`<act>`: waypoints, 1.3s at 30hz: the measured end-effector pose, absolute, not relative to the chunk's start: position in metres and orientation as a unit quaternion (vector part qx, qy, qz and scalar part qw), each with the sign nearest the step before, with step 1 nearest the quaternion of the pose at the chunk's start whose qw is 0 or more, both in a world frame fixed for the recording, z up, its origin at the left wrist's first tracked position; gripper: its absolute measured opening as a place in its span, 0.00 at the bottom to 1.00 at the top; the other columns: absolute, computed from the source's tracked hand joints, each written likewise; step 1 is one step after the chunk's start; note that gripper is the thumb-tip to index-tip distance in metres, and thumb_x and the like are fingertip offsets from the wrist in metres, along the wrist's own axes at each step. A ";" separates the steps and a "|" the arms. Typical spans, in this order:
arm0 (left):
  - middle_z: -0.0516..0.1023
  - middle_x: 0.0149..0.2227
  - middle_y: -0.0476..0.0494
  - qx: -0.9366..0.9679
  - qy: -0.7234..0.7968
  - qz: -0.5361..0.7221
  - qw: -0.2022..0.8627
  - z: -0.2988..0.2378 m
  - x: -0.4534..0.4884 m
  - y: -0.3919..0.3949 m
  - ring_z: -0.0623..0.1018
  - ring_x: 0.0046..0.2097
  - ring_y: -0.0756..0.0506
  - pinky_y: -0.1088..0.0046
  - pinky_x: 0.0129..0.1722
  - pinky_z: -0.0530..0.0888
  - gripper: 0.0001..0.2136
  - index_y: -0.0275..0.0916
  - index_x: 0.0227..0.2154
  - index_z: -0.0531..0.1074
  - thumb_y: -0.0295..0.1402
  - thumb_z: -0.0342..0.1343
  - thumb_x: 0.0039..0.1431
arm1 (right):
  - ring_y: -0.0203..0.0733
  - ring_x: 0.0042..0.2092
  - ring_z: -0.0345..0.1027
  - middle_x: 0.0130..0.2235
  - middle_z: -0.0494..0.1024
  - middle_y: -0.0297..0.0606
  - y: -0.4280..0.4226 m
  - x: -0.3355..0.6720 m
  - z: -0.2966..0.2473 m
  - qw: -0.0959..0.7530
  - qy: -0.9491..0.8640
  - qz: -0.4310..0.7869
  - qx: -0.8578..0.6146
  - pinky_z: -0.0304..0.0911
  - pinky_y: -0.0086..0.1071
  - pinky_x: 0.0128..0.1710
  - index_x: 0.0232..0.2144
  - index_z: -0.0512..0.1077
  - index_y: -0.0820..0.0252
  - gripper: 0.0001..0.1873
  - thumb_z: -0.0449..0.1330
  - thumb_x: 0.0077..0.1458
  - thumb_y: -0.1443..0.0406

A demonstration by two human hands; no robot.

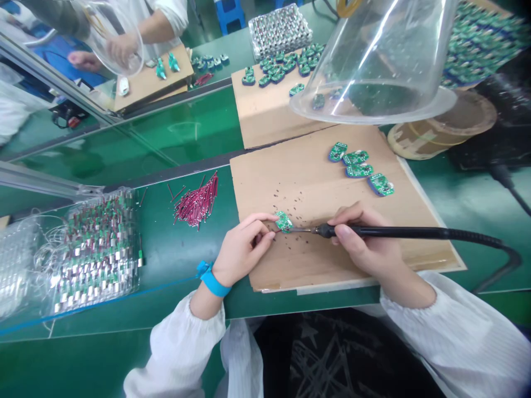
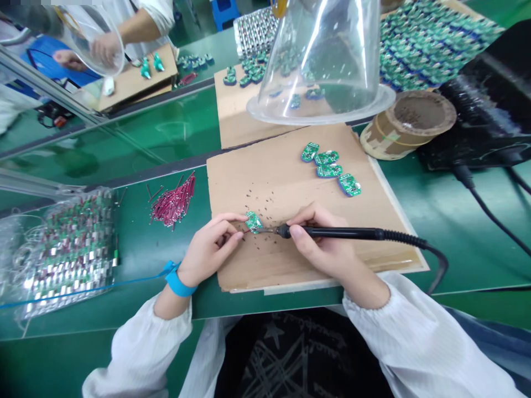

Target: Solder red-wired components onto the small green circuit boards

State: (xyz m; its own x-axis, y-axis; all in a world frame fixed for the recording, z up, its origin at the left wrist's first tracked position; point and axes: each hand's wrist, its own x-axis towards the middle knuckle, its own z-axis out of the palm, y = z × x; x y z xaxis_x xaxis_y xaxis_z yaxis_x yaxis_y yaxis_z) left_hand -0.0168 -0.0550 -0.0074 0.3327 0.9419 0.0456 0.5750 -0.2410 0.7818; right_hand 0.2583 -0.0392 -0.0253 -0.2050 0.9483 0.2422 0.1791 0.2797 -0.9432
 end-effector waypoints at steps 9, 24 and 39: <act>0.77 0.56 0.48 0.734 0.518 0.270 0.347 -0.008 -0.017 -0.056 0.66 0.26 0.56 0.74 0.32 0.69 0.08 0.38 0.32 0.69 0.28 0.56 0.69 | 0.37 0.27 0.70 0.30 0.75 0.33 -0.040 0.256 -0.023 0.469 -0.649 0.421 -0.427 0.64 0.33 0.26 0.37 0.73 0.53 0.02 0.62 0.65 0.62; 0.77 0.56 0.46 0.729 0.526 0.270 0.344 -0.008 -0.015 -0.058 0.66 0.26 0.55 0.72 0.30 0.68 0.08 0.39 0.32 0.69 0.29 0.55 0.70 | 0.38 0.29 0.72 0.30 0.77 0.33 -0.039 0.256 -0.020 0.431 -0.689 0.394 -0.429 0.66 0.34 0.29 0.39 0.73 0.52 0.01 0.62 0.65 0.63; 0.77 0.57 0.47 0.732 0.524 0.269 0.343 -0.008 -0.015 -0.058 0.67 0.27 0.55 0.72 0.32 0.68 0.08 0.39 0.32 0.69 0.28 0.55 0.70 | 0.39 0.27 0.72 0.30 0.77 0.34 -0.040 0.256 -0.022 0.453 -0.658 0.414 -0.437 0.66 0.35 0.26 0.38 0.73 0.53 0.04 0.62 0.65 0.61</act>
State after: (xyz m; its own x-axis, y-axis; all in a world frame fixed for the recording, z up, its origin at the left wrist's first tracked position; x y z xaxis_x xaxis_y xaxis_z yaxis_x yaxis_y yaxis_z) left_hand -0.0147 -0.0579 -0.0077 0.3055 0.9515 0.0346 0.5826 -0.2156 0.7836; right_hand 0.2564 -0.0398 -0.0223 -0.2083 0.9497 0.2339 0.1996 0.2754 -0.9404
